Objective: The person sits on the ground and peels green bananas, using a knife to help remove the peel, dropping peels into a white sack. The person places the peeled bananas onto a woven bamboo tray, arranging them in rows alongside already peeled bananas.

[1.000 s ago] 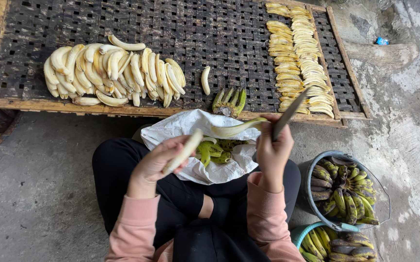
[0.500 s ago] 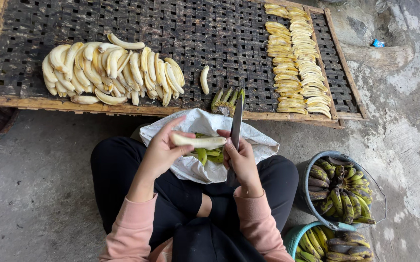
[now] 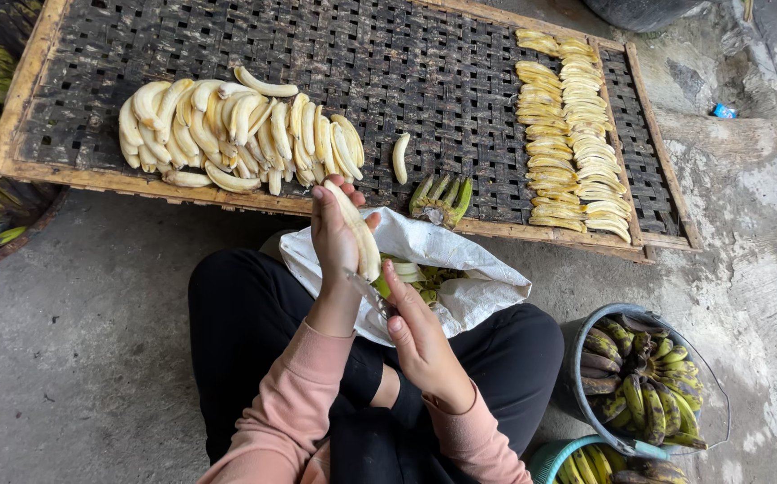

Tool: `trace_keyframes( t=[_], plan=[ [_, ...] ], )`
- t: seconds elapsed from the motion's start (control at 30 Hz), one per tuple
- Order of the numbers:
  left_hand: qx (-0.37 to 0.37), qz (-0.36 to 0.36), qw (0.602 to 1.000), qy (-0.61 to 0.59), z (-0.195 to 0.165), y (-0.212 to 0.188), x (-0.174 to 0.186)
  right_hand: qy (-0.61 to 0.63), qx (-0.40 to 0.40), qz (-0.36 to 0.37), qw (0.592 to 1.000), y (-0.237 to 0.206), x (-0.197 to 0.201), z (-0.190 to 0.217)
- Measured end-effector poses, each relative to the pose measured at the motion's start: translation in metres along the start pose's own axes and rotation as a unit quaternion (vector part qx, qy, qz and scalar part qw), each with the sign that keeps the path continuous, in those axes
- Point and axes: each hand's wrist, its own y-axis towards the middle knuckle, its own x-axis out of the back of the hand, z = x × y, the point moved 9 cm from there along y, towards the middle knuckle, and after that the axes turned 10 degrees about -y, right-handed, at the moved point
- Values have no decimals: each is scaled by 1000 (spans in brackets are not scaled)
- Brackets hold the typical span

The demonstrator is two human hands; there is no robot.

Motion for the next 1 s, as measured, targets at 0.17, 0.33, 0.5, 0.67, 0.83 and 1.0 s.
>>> trace_keyframes(
  t=[0.17,0.33,0.5,0.67,0.83,1.0],
  plan=[
    [-54,22,998,-21,-19,-10,-19,-39,13,-12,999,5,3,11],
    [-96,52,992,-58,-34,-16,-29,-74,-16,0,997,5,2,6],
    [-125,51,989,-53,-45,-23,-34,-62,-10,0,998,2,0,4],
    [-162,84,982,-50,-56,-31,-44,-81,-10,-23,996,0,1,2],
    [-113,128,983,-68,-50,-39,-55,-75,-21,-27,997,3,2,-3],
    [8,130,986,-105,-28,-49,-57,-84,20,-42,995,4,7,0]
  ],
)
